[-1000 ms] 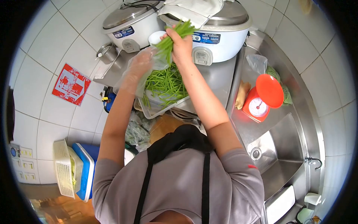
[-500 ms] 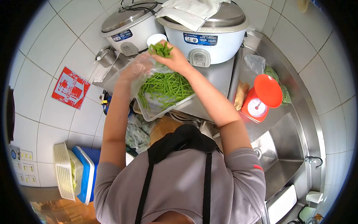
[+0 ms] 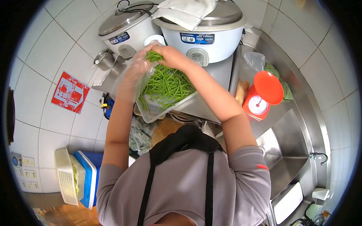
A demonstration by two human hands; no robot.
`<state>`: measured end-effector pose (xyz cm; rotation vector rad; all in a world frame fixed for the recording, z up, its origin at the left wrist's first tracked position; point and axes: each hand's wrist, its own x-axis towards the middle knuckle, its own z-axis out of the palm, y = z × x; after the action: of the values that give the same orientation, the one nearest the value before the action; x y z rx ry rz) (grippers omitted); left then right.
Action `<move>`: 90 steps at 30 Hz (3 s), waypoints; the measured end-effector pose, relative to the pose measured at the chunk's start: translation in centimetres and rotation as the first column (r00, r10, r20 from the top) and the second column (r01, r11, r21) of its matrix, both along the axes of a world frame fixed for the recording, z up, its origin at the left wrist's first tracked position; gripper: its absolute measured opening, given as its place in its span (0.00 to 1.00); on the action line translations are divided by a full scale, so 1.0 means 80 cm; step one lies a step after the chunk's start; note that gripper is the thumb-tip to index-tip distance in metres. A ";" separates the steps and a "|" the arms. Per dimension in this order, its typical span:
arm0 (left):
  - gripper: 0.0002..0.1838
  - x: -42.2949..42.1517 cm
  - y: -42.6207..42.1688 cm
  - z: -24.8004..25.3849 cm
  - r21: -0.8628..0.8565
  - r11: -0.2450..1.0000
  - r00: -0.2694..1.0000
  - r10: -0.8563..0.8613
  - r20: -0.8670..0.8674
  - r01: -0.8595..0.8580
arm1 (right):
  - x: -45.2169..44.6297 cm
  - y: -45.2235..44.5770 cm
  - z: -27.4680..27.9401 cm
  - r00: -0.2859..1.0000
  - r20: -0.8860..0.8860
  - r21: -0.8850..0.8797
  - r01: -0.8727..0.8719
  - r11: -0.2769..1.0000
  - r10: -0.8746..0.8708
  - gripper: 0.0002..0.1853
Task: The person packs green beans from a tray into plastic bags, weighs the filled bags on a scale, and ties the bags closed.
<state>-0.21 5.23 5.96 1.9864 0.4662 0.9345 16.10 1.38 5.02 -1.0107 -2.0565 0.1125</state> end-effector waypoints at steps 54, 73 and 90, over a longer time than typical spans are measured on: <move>0.23 0.065 -0.026 -0.014 -0.492 0.849 0.978 0.210 -0.021 -0.193 | 0.059 -0.035 -0.012 0.858 0.510 -0.482 0.222 0.848 0.066 0.16; 0.07 0.172 -0.106 -0.006 0.598 0.735 0.869 0.479 -0.124 -0.320 | 0.164 -0.127 -0.049 0.649 0.504 -0.547 0.750 0.371 -0.570 0.12; 0.22 0.225 -0.157 -0.146 -0.632 0.773 0.976 -0.176 -0.132 0.054 | 0.202 -0.178 -0.149 0.323 -0.796 -0.505 0.110 0.856 -0.511 0.16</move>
<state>17.79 -7.35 -5.75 1.4606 0.6530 0.4263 32.28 -12.86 -6.91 -1.1749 -0.7444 0.7202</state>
